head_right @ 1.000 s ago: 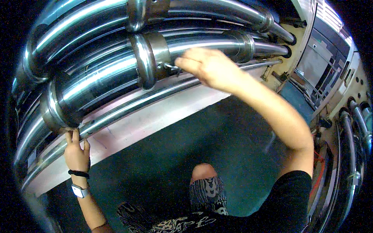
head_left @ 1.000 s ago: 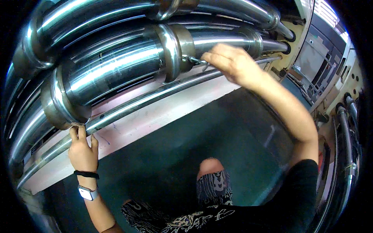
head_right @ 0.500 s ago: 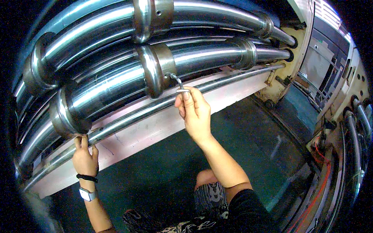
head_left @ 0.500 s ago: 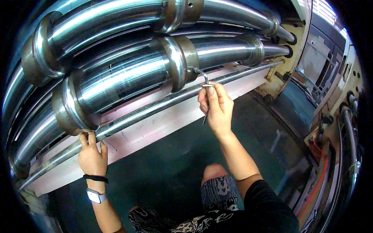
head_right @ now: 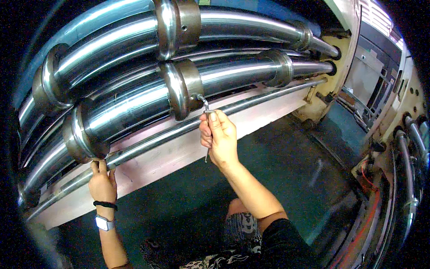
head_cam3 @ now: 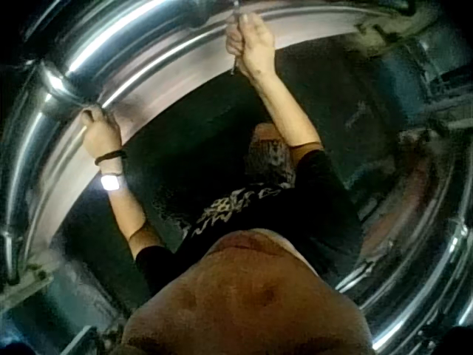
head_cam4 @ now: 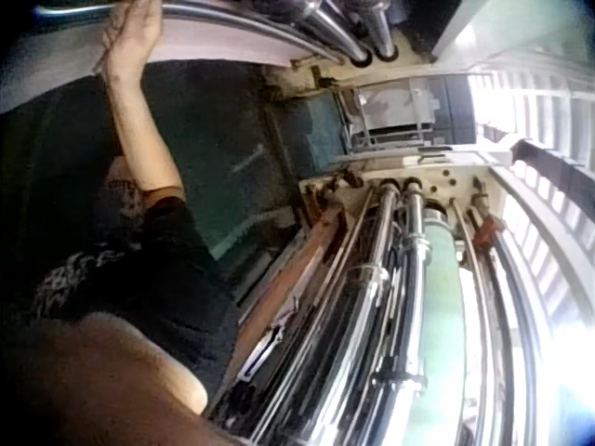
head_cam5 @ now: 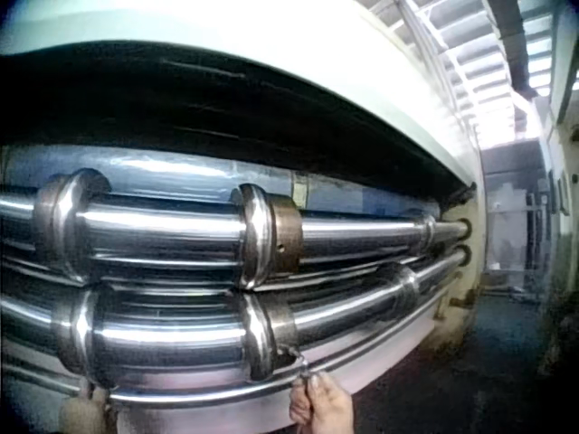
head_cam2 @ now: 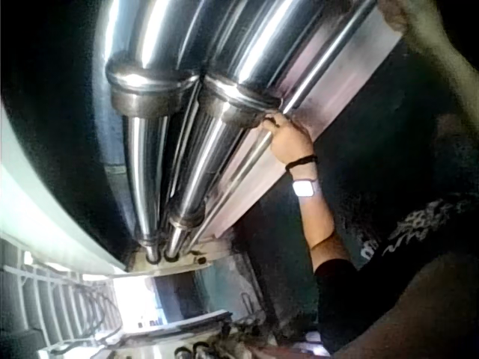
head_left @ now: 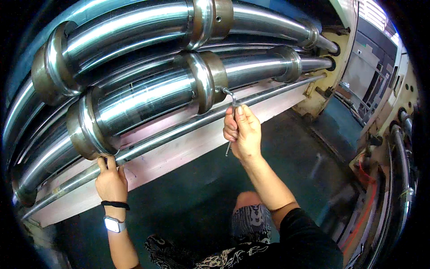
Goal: The person uses a tape measure to measure the circumference of several large, horizontal metal pipes on a machine. They wrap the tape around the pipes and mark specific points on the metal surface with a pen. The person moves along the machinery to measure different sections of the pipes.
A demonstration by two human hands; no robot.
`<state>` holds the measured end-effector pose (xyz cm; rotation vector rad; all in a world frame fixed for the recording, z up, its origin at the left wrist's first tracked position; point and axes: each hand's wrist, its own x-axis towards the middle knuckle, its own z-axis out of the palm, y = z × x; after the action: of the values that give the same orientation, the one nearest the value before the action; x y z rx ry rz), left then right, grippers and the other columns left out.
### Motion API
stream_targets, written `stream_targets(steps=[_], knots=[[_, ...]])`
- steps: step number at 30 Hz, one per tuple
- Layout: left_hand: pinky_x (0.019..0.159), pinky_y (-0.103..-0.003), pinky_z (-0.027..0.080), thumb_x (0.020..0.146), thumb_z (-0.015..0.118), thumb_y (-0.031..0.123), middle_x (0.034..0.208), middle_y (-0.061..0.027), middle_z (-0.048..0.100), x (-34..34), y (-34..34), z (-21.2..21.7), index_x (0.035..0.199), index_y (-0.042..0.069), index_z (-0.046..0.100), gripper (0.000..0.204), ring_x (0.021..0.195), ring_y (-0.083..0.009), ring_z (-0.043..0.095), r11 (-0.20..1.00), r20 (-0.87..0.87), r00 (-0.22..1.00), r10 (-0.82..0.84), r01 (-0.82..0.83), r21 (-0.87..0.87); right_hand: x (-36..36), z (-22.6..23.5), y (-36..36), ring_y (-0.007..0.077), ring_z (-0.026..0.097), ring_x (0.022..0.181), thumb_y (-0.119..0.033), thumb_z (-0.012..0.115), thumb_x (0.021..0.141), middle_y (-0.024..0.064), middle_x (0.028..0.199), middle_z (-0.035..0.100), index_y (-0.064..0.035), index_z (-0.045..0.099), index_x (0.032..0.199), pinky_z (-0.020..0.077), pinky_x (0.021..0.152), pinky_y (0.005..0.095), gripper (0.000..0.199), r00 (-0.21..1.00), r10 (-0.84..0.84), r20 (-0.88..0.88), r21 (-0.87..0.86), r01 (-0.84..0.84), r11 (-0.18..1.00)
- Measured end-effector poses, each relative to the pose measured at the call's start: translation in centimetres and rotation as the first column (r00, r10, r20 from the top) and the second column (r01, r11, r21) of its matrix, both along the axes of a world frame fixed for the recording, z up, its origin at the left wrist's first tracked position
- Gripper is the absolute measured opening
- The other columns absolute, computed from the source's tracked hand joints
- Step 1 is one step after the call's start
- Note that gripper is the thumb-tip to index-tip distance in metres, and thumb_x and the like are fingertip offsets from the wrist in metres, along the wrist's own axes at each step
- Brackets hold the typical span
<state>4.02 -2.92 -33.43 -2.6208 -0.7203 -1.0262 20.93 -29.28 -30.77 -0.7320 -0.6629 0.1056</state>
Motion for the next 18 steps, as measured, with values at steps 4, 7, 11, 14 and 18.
stream_targets(steps=[4,7,11,14,18], knots=[[0.055,-0.038,0.051,0.073,0.064,0.013,0.117,-0.0207,0.047,0.1,0.0,0.0,0.109,0.004,0.05,0.04,0.063,-0.0343,0.06,1.0,-0.02,1.0,-0.003,0.003,0.015,0.5,-0.1,-0.9,0.0037,0.026,0.044,-0.026,0.04,0.094,-0.0029,0.059,0.035,-0.0032,0.048,0.089,0.0247,0.039,0.0178,0.025,0.993,0.112,0.041,-0.049,-0.11,0.993],[0.056,-0.038,0.051,0.073,0.064,0.013,0.12,-0.0212,0.045,0.2,-0.2,0.2,0.11,0.004,0.049,0.041,0.064,-0.0344,0.06,1.0,-0.019,1.0,0.003,-0.003,0.001,1.6,0.0,-1.4,0.0036,0.025,0.043,-0.029,0.04,0.094,-0.004,0.056,0.032,-0.005,0.047,0.084,0.0223,0.037,0.0178,0.027,0.945,0.328,-0.006,-0.029,-0.328,0.944],[0.056,-0.038,0.051,0.074,0.063,0.014,0.119,-0.0213,0.046,0.4,-0.4,0.0,0.114,0.004,0.047,0.045,0.065,-0.0345,0.061,1.0,-0.009,1.0,0.006,-0.006,-0.021,0.7,-0.1,0.0,0.0035,0.023,0.042,-0.031,0.043,0.092,-0.0055,0.053,0.028,-0.0076,0.044,0.077,0.0198,0.036,0.0173,0.029,0.993,0.116,-0.016,0.062,-0.115,0.991],[0.056,-0.039,0.051,0.075,0.063,0.014,0.118,-0.0211,0.046,0.3,-0.1,-0.2,0.114,0.003,0.047,0.044,0.065,-0.0346,0.06,0.999,0.0,1.0,0.016,-0.016,-0.032,0.7,0.0,0.6,0.0026,0.024,0.042,-0.03,0.041,0.093,-0.0061,0.054,0.028,-0.0072,0.046,0.078,0.02,0.035,0.0173,0.028,0.986,0.167,-0.012,0.091,-0.166,0.982],[0.057,-0.041,0.049,0.076,0.062,0.014,0.119,-0.0186,0.046,0.6,-0.5,-0.1,0.107,0.005,0.05,0.035,0.068,-0.0363,0.06,1.0,0.007,1.0,0.019,-0.019,-0.016,1.2,-0.1,-0.5,0.0034,0.025,0.045,-0.03,0.042,0.093,-0.0058,0.056,0.029,-0.0067,0.048,0.084,0.0222,0.038,0.0173,0.026,0.977,0.213,-0.01,0.009,-0.213,0.977]])
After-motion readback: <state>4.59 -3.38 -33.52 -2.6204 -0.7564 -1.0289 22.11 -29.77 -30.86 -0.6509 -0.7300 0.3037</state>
